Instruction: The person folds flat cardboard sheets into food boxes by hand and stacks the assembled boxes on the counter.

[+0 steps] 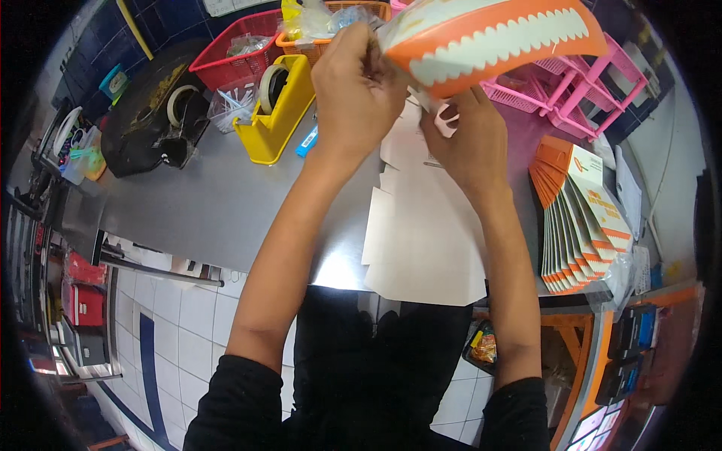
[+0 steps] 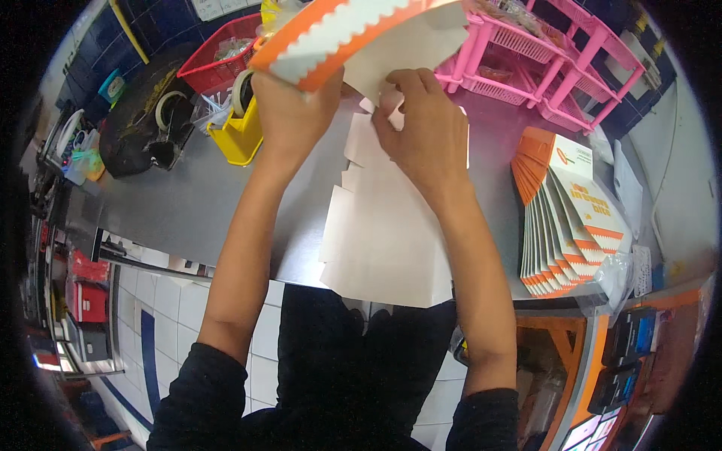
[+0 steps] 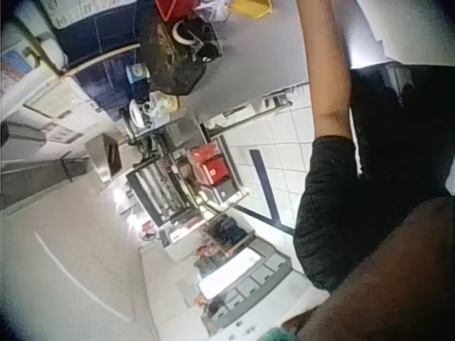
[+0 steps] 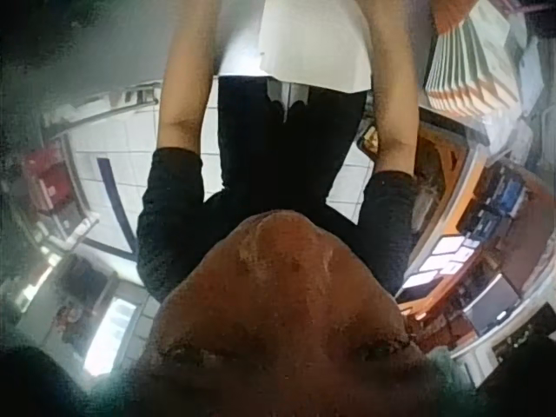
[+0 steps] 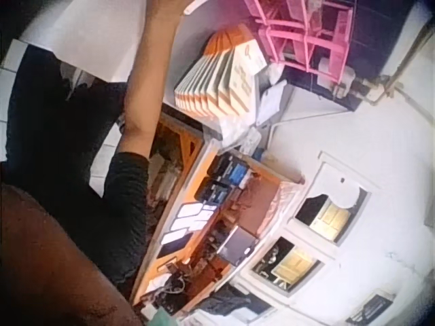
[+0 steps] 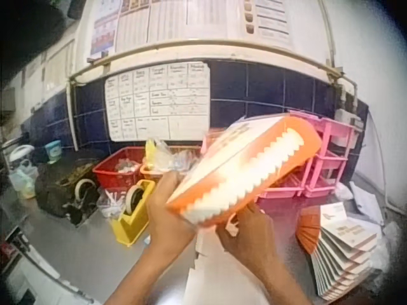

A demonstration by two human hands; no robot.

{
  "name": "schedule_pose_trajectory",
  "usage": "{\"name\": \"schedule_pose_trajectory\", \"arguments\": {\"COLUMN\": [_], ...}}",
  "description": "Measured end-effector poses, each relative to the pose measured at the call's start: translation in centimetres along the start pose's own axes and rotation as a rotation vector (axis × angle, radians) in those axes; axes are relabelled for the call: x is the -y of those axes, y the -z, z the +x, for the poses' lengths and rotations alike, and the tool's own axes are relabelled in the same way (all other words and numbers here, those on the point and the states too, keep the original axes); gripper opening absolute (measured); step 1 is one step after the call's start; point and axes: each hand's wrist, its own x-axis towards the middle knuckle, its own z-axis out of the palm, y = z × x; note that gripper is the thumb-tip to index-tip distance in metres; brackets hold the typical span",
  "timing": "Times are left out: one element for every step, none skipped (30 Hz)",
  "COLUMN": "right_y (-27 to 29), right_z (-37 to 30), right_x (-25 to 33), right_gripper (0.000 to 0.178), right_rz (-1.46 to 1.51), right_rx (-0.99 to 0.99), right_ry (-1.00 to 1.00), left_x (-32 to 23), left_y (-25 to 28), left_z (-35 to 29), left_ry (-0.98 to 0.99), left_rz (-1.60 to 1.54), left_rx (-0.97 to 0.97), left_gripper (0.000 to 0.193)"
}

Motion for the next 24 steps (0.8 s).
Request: {"name": "schedule_pose_trajectory", "arguments": {"right_y": [-0.1, -0.2, -0.4, -0.4, -0.5, -0.3, -0.1, 0.2, 0.5, 0.9, 1.2, 1.4, 1.6, 1.7, 1.7, 1.6, 1.5, 1.4, 1.3, 1.5, 1.7, 1.9, 2.2, 2.3], "right_z": [0.2, 0.4, 0.5, 0.1, 0.3, 0.2, -0.1, -0.4, -0.7, -1.0, -1.2, -1.1, -1.1, -0.9, -0.6, -0.1, 0.2, 0.6, 0.8, 1.1, 1.2, 1.3, 1.4, 1.5], "right_x": [-0.6, -1.1, -1.5, -1.8, -2.0, -2.1, -2.0, -1.8, -1.5, -1.2, -1.0, -0.9, -0.8, -0.8, -0.9, -1.1, -1.2, -1.2, -1.2, -1.1, -1.0, -0.8, -0.6, -0.3], "right_gripper": [0.031, 0.025, 0.021, 0.013, 0.015, 0.016, 0.016, 0.017, 0.018, 0.019, 0.019, 0.02, 0.021, 0.022, 0.023, 0.024, 0.024, 0.025, 0.026, 0.027, 0.028, 0.028, 0.028, 0.029], "right_rz": [0.006, 0.033, 0.054, 0.118, -0.127, -0.212, -0.214, -0.03, 0.105, 0.232, 0.356, 0.487, 0.629, 0.761, 0.893, 1.004, 1.081, 1.142, 1.182, 1.209, 1.178, 1.242, 1.261, 1.269], "right_rx": [-0.004, -0.055, -0.117, -0.175, -0.133, -0.141, -0.101, -0.143, -0.142, -0.134, -0.117, -0.102, -0.087, -0.062, -0.047, -0.02, -0.004, 0.013, 0.027, 0.037, 0.019, 0.057, 0.066, 0.088], "right_ry": [0.023, 0.041, 0.03, 0.076, 0.071, 0.159, 0.139, 0.125, 0.093, 0.052, -0.001, -0.057, -0.127, -0.201, -0.268, -0.333, -0.378, -0.412, -0.435, -0.445, -0.492, -0.456, -0.465, -0.464], "left_x": [-0.1, -0.2, -0.3, -0.7, -1.0, -1.3, -1.4, -1.5, -1.6, -1.7, -1.7, -1.6, -1.6, -1.5, -1.4, -1.3, -1.2, -1.1, -1.0, -0.9, -0.8, -0.7, -0.6, -0.4], "left_y": [-0.1, -0.2, -0.2, -0.4, -0.6, -0.8, -1.0, -1.2, -1.4, -1.4, -1.5, -1.6, -1.7, -1.8, -1.8, -1.8, -1.8, -1.8, -1.8, -1.7, -1.7, -1.6, -1.5, -1.4], "left_z": [0.0, 0.1, -0.1, -0.5, -0.9, -1.3, -1.4, -1.6, -1.7, -1.9, -2.1, -2.1, -2.1, -2.1, -2.1, -2.1, -2.1, -2.1, -2.1, -2.1, -2.0, -2.0, -1.9, -1.7], "left_ry": [-0.003, -0.062, -0.111, -0.1, -0.078, -0.079, -0.121, -0.027, -0.01, 0.035, 0.081, 0.059, 0.057, 0.029, 0.003, 0.132, 0.131, 0.093, 0.047, 0.053, 0.059, 0.05, 0.066, 0.088], "left_rz": [-0.006, -0.001, -0.001, -0.018, 0.004, -0.019, -0.077, -0.102, -0.072, -0.091, -0.119, -0.141, -0.13, -0.128, -0.126, -0.195, -0.191, -0.171, -0.159, -0.152, -0.128, -0.121, -0.103, -0.112], "left_rx": [-0.002, -0.029, -0.048, -0.065, -0.088, -0.05, -0.015, 0.057, 0.084, 0.123, 0.166, 0.197, 0.187, 0.185, 0.184, 0.244, 0.238, 0.239, 0.241, 0.238, 0.237, 0.239, 0.238, 0.238], "left_gripper": [0.015, 0.015, 0.015, 0.013, 0.01, 0.008, 0.006, 0.006, 0.006, 0.005, 0.005, 0.007, 0.007, 0.006, 0.005, 0.006, 0.006, 0.006, 0.006, 0.006, 0.007, 0.007, 0.007, 0.007]}}
